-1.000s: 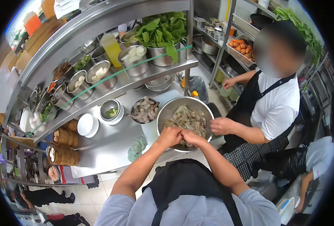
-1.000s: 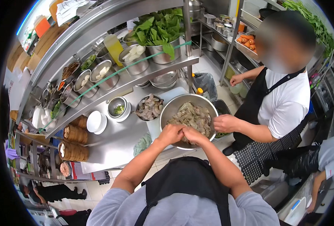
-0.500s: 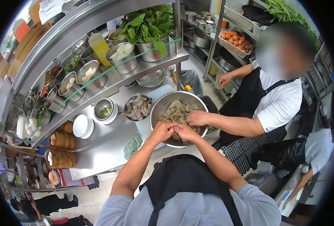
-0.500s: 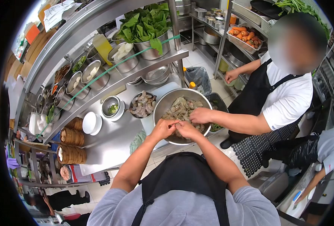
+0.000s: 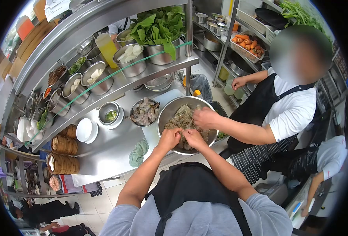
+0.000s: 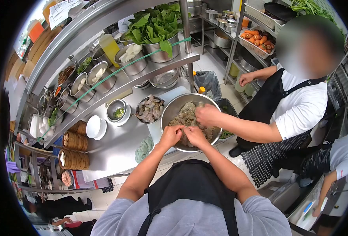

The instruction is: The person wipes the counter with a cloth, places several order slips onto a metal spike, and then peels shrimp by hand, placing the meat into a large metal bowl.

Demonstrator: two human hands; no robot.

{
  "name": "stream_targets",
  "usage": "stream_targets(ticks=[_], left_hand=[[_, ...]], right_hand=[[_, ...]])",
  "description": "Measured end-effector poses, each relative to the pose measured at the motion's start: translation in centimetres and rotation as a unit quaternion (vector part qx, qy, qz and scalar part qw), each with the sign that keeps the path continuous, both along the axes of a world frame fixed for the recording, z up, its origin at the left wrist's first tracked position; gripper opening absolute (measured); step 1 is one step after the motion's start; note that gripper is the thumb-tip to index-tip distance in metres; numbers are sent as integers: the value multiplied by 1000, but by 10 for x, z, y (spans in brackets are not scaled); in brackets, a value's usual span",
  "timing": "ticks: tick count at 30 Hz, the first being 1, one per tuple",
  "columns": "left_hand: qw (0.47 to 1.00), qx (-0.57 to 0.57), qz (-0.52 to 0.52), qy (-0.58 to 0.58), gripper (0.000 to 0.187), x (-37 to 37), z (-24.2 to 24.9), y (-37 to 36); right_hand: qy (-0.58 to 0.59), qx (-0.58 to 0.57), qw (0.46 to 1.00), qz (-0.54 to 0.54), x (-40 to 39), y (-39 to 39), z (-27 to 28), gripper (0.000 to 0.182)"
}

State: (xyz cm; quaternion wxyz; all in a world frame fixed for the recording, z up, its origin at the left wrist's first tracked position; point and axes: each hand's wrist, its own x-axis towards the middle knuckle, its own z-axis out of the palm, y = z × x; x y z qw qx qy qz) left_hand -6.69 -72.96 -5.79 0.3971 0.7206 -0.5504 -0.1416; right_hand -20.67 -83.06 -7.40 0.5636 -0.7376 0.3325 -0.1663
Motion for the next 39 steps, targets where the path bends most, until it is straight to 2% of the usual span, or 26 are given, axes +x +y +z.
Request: stream_targets(ticks=[4,5,7,11,13,14,16,19,20,22,23,27,29,30,32,36,38,39], left_hand=[[994,-21,1,112,28,-9,16,3],[994,-20,0,110,28,-9,15,3],[999,2,29,33,29,-8,13,0],[996,53,34,66,30,1,0,-2],[976,-37,5,215,29,0,-10,-3],[976,-38,6,213,29,-2,-6,-4],[990,-2,38,138,29,-7,3,-3],[995,-40,51,71,21,-12,3,-7],[994,-50,58,74,22,-12,-1,-8],[993,-65,56,85,21,-10,0,-9],[991,-61,63,97,21,-10,1,-9],[992,-60,75,81,20,2,-1,-8],[947,-27,30,318,19,2,-3,-8],[947,-31,34,317,19,1,-4,-9],[916,-50,-4,399,19,-2,-6,-10],[889,-31,26,457,14,-3,-23,-15],[868,-32,33,494,15,-7,-34,-18],[828,-5,56,558,15,-10,-37,-19]], right_hand=[[-9,2,999,-46,3,-3,-5,42],[-3,12,999,-45,4,-2,-4,43],[9,0,999,-49,5,1,0,43],[27,-11,998,-60,2,2,18,43],[34,-5,997,-75,3,0,22,43],[41,-13,996,-75,3,-1,24,42],[54,-29,996,-68,4,-1,29,40],[56,-94,992,-61,6,-3,29,41],[30,-117,991,-57,8,-5,21,42],[88,-144,985,-42,9,-8,32,42],[81,-161,983,-34,11,-10,31,42],[61,-161,985,-16,15,-13,33,40],[27,-157,986,-41,15,-14,34,39],[25,-161,986,-37,15,-16,32,39],[27,-134,989,-53,15,-20,25,38],[45,-103,992,-53,19,-26,11,36],[9,9,1000,-21,18,-28,6,37],[9,8,1000,-18,19,-27,6,37]])
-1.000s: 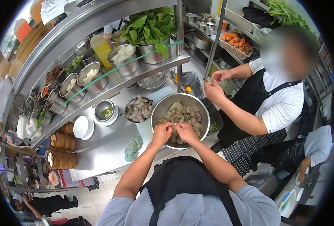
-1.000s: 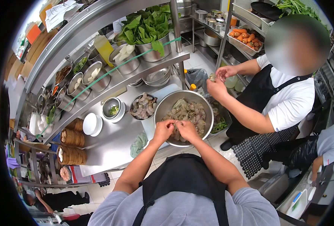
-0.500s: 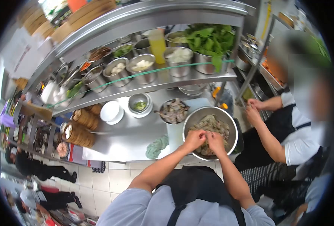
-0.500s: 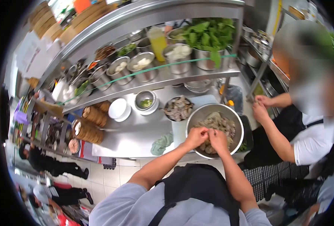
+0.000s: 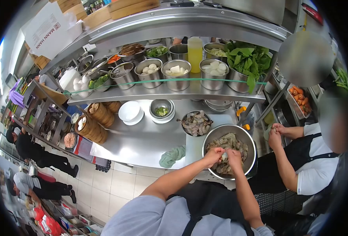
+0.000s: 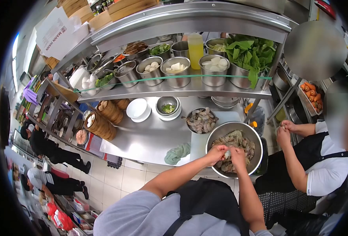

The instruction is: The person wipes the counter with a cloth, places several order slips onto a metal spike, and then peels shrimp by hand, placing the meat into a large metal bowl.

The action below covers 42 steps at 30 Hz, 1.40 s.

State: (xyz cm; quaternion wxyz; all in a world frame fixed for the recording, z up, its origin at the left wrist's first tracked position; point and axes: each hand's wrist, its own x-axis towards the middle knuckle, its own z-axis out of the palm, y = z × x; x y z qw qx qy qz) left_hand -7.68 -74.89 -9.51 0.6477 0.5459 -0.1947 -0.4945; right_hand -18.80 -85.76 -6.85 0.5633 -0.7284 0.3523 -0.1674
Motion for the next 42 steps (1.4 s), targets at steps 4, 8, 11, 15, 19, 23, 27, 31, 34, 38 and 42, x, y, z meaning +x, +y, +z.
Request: stream_targets(ticks=[4,8,11,15,19,23,27,31,34,38,42], left_hand=[[994,12,30,107,16,-3,36,8],[995,84,-45,36,15,8,39,6],[982,41,-64,170,15,19,13,-2],[995,17,-16,94,16,1,11,-3],[996,-11,-24,90,17,-11,36,2],[999,29,-6,-41,16,-3,23,-4],[985,96,-11,-143,14,3,27,-4],[908,29,-74,-411,13,8,44,-4],[855,-77,-80,-506,12,4,53,-5],[989,-3,-104,-108,16,7,42,-3],[994,-4,-84,-63,21,-3,45,-4]], right_hand=[[1,39,998,-51,2,8,-11,50],[73,-140,987,15,-4,1,-20,60],[66,-98,992,31,-3,5,-10,66],[3,179,982,-64,4,8,-10,63],[-72,344,927,-132,6,4,-21,58],[-4,268,963,-15,0,14,-6,60],[22,252,967,34,-6,10,5,55],[-26,436,898,-57,-10,7,5,42],[-43,459,884,-73,-14,-1,8,41],[-61,466,882,-23,-19,-3,28,43],[-40,379,924,-29,-17,6,19,42]])
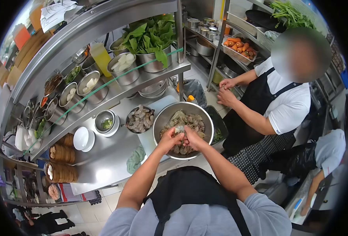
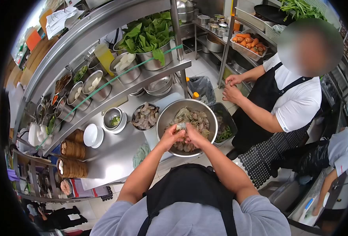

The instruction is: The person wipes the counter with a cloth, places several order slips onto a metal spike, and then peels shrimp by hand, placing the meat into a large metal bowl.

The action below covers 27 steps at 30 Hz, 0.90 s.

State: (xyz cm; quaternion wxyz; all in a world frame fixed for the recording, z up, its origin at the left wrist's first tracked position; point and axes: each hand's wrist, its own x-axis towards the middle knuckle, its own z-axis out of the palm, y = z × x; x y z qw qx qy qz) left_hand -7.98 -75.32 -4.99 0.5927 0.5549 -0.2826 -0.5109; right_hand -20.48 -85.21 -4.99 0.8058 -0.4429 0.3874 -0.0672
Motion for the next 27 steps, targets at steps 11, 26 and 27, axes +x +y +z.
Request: stream_targets(ticks=[11,26,27], left_hand=[[916,-43,-21,-398,18,8,5,1],[745,-116,-146,-640,24,10,27,1],[743,-119,-146,-642,24,11,23,1]], right_hand=[[-11,71,995,76,-14,-5,-3,45],[79,-298,937,165,-24,-21,-32,29],[68,-375,906,186,-22,-21,-35,32]])
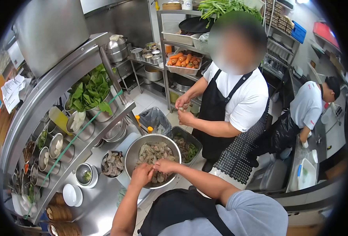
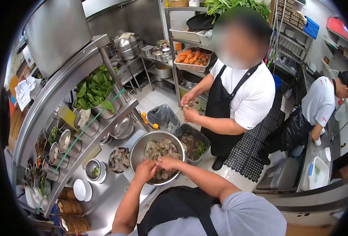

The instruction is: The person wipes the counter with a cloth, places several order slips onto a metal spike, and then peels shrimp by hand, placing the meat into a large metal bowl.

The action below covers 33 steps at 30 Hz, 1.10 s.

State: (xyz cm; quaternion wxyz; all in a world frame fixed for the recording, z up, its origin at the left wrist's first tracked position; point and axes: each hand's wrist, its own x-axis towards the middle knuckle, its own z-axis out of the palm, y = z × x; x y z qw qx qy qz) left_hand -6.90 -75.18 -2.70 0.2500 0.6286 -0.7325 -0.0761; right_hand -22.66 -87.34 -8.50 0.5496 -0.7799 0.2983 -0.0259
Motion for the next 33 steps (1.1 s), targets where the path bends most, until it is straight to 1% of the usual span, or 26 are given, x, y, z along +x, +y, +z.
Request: stream_targets(ticks=[1,4,5,8,9,14,15,16,17,18,19,20,21,22,24,25,26,27,28,31,33], left_hand=[[1000,12,-3,-8,24,1,-3,0],[999,24,-8,-26,21,0,-4,-1],[1000,21,-6,-15,19,0,-6,-2],[1000,0,-5,12,15,3,-9,-4],[999,-17,-6,29,14,3,-8,-4],[999,-8,5,40,14,4,-8,-8],[999,-8,11,33,14,7,-12,-5],[998,-21,10,50,12,8,-15,-4],[997,-33,15,67,11,10,-18,-4],[996,-9,20,82,11,15,-23,-4],[995,14,24,99,11,19,-25,-2],[987,43,35,153,11,19,-19,1],[975,69,42,208,12,17,-13,4],[972,68,64,215,12,17,-11,6],[987,30,17,160,12,16,-13,9],[985,29,29,165,12,14,-15,10],[989,22,33,146,13,14,-20,9],[991,14,34,126,13,14,-24,9],[991,13,40,129,13,13,-28,8],[987,-13,66,146,10,12,-33,10],[983,16,62,172,19,15,-33,11]], right_hand=[[-13,-80,996,33,2,-2,-2,35],[15,-106,993,50,2,1,1,39],[14,-106,993,49,2,3,3,39],[-12,-168,984,53,3,7,9,38],[-12,-168,984,54,4,7,10,38],[-16,-137,989,57,10,2,4,38],[-46,-171,981,77,13,-3,-11,37],[-79,-201,971,103,14,-5,-26,36],[-84,-170,977,95,12,-2,-23,36],[-86,-139,983,89,10,-2,-16,35],[-65,-138,985,75,10,-2,-14,34],[-41,-139,988,60,9,-2,-12,33],[-43,-128,990,43,7,-1,-11,33],[-43,-119,992,22,6,-2,-9,32],[-13,-84,996,19,5,0,4,32],[-13,-83,996,18,6,-2,-2,32],[-10,-82,996,28,7,0,-1,32],[-22,-70,997,14,8,1,1,32],[-34,-59,998,-1,8,2,4,32],[-16,-71,997,22,10,6,20,31],[-8,-82,996,35,12,5,23,31]])
